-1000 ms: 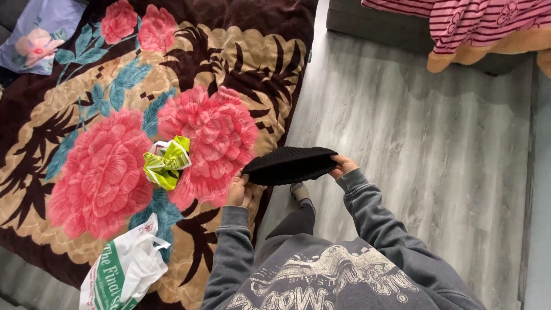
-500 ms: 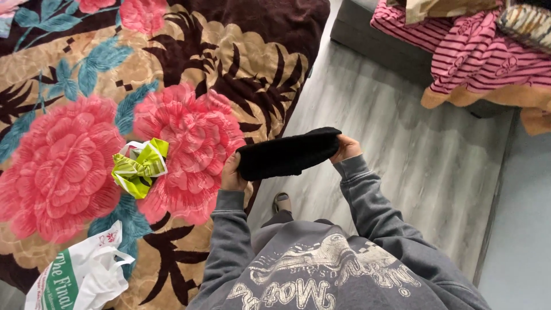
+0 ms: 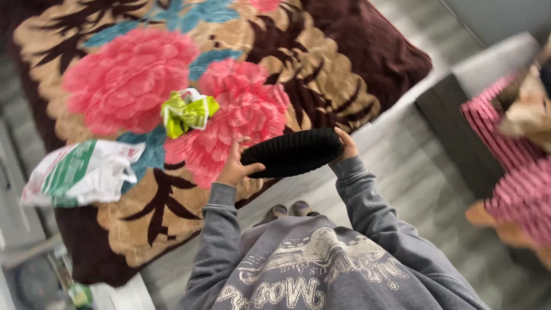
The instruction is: The person is tidying up a room by putting a power strip into a drawer and then carefully folding several shopping bags on the bed.
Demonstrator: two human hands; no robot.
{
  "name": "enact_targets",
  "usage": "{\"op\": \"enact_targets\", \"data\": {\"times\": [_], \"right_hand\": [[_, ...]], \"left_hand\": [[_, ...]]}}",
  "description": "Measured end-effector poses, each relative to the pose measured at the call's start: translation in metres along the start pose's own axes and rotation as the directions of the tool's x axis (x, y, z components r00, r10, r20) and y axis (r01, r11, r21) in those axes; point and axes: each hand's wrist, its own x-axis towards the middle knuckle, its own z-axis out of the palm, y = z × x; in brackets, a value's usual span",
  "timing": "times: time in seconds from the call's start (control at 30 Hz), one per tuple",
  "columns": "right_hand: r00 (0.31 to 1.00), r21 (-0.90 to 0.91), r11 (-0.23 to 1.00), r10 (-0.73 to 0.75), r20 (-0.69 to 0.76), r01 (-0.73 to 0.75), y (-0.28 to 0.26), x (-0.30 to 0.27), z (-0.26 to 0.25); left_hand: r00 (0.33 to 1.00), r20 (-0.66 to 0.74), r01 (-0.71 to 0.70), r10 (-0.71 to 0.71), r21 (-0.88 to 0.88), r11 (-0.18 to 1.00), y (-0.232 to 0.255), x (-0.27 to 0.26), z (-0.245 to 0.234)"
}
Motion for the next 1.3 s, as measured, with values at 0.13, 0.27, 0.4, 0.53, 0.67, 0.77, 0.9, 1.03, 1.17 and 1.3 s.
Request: {"op": "enact_targets", "data": {"times": [0.13,0.27,0.4,0.53,0.67,0.77,0.9,1.03,1.17,1.3], "right_hand": [[0.988,-0.038,0.992,0.121,0.097,-0.118,-0.009,0.003,0.048],[0.936,-0.132,0.963,0.262,0.236,-0.236,-0.005,0.015,0.065],[0.832,-0.243,0.925,0.37,0.413,-0.291,0.027,0.016,0.075],[0.731,-0.402,0.914,0.307,0.61,-0.049,0.072,0.015,0.088],[0.649,-0.442,0.888,0.263,0.714,0.128,0.119,0.079,0.059],[0.606,-0.47,0.853,0.254,0.754,0.227,0.152,0.059,0.084],[0.554,-0.557,0.585,0.794,0.248,-0.589,0.204,-0.014,0.062],[0.433,-0.696,0.402,0.89,0.144,-0.595,0.26,0.003,0.06],[0.624,-0.69,0.592,0.738,0.256,-0.416,0.313,0.023,0.077],[0.57,-0.689,0.644,0.719,0.397,-0.333,0.342,0.002,0.114]], "left_hand": [[0.984,-0.093,-0.09,0.154,0.49,0.867,-0.013,-0.017,0.016],[0.962,-0.273,0.19,-0.026,0.598,0.779,-0.019,-0.03,0.03],[0.777,-0.625,0.604,-0.069,0.711,0.361,-0.01,-0.067,0.04],[0.574,-0.817,0.603,-0.057,0.375,0.704,0.005,-0.111,0.048],[0.499,-0.804,0.18,0.325,0.462,0.868,0.081,-0.154,0.064],[0.347,-0.759,0.034,0.551,0.597,0.802,0.122,-0.172,0.078],[0.237,-0.664,0.086,0.709,0.741,0.666,0.1,-0.201,0.073],[0.198,-0.673,0.171,0.713,0.74,0.651,0.091,-0.256,0.054],[0.201,-0.69,0.242,0.695,0.723,0.648,0.076,-0.3,0.019],[0.243,-0.725,0.263,0.644,0.688,0.676,0.061,-0.334,-0.002]]}}
